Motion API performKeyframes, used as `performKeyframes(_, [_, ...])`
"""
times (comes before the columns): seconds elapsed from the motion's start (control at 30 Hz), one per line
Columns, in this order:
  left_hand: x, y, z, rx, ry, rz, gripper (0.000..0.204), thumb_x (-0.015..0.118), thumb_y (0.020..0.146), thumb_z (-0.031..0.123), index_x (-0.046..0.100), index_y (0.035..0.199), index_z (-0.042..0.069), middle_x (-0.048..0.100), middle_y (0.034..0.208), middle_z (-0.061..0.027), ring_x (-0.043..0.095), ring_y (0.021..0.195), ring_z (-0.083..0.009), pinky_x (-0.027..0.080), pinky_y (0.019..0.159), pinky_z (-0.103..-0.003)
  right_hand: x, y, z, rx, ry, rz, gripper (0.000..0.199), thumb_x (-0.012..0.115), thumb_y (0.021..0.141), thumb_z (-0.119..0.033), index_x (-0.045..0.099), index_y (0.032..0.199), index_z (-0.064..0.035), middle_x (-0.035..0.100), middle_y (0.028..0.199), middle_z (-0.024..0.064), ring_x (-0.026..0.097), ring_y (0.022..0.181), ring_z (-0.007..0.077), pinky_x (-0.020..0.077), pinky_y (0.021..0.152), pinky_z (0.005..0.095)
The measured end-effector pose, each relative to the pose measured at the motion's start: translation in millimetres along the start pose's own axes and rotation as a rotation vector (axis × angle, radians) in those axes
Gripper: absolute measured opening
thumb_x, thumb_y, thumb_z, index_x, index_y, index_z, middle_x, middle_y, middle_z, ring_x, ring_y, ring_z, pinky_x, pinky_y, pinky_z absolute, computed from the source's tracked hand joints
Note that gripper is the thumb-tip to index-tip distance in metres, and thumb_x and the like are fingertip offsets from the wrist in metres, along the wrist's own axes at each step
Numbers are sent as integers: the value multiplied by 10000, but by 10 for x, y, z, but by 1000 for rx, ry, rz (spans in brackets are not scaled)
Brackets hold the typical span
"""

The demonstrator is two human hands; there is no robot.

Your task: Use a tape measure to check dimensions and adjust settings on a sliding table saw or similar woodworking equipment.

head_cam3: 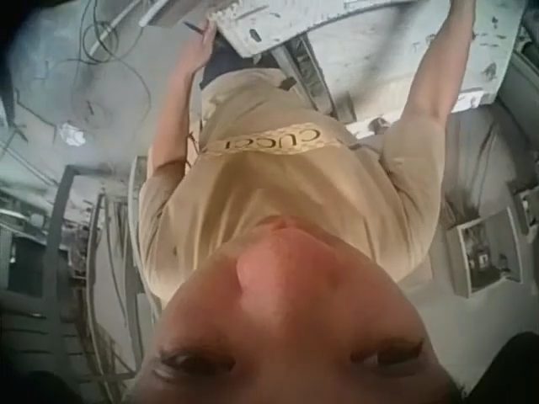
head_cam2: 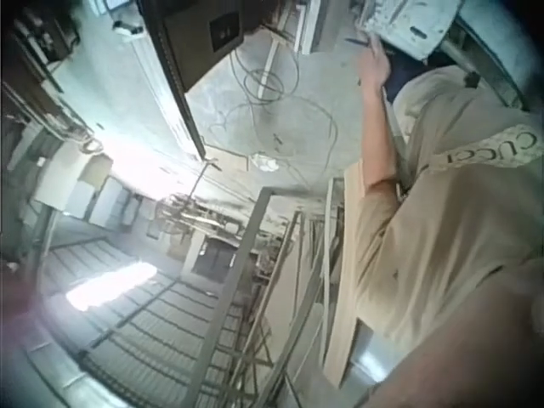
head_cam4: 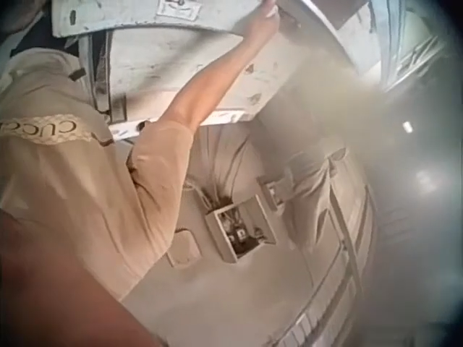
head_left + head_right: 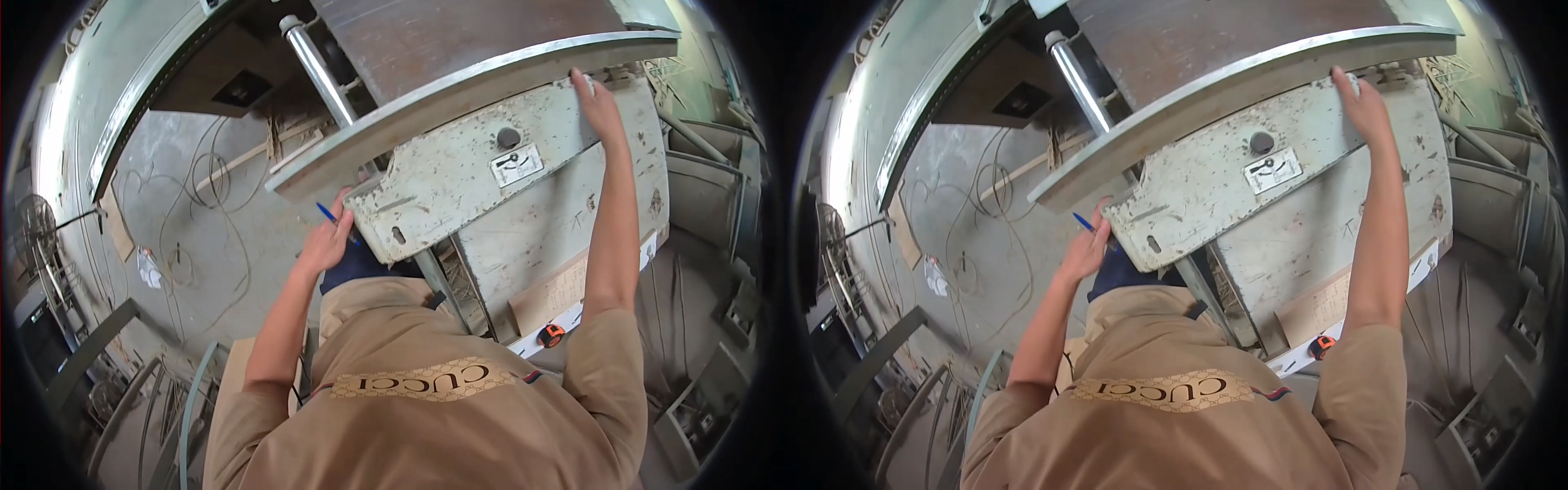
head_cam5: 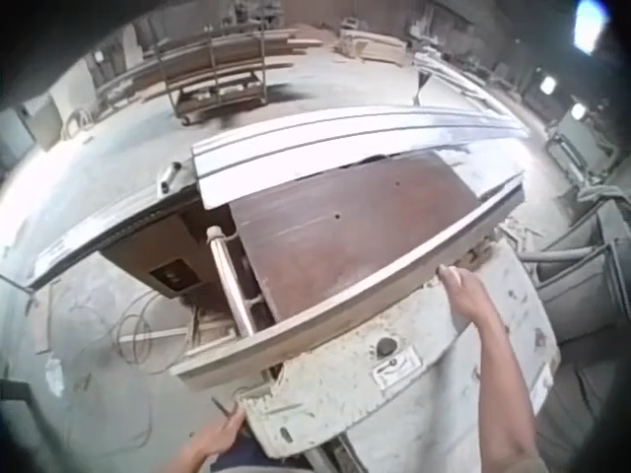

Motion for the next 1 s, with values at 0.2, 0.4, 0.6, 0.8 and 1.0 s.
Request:
performKeyframes(0.2, [-795,817,199,156,104,102,597,295,1104,483,229,1630,208,645,1265,-294,610,1167,-532,487,978,-517,-91,606,-502,17,51,157,743,553,987,-656,696,1180,47,709,1144,295,662,1150,424,493,992,437])
performKeyframes(0.4, [-890,773,245,51,118,23,617,272,1111,487,177,1649,201,600,1364,-278,611,1225,-480,475,1014,-472,-186,479,-718,19,96,167,740,563,984,-647,685,1181,56,695,1174,306,646,1165,440,490,1002,453])
performKeyframes(0.6, [-871,715,229,257,123,118,587,334,1107,450,225,1624,194,542,1440,-279,575,1220,-530,489,993,-528,-155,453,-598,150,40,114,808,554,967,-686,624,1324,36,648,1283,324,598,1252,462,471,1053,458])
performKeyframes(0.8, [-875,514,303,103,152,58,581,310,1103,466,186,1624,239,640,1273,-289,643,1059,-538,514,891,-575,-22,388,-618,189,51,112,787,528,973,-692,623,1332,2,659,1283,293,607,1239,450,481,1036,469])
performKeyframes(1.0, [-858,322,352,58,207,82,603,262,1111,498,187,1641,220,608,1324,-318,597,1191,-540,485,986,-522,213,142,-644,152,33,332,602,615,993,-496,600,1373,-30,623,1370,233,576,1283,397,460,1065,463])
Point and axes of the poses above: each hand's wrist, its own y-axis towards the middle knuckle, its own x-axis out of the palm, z = x × y, the point moved 7 cm from there along y, towards the middle knuckle
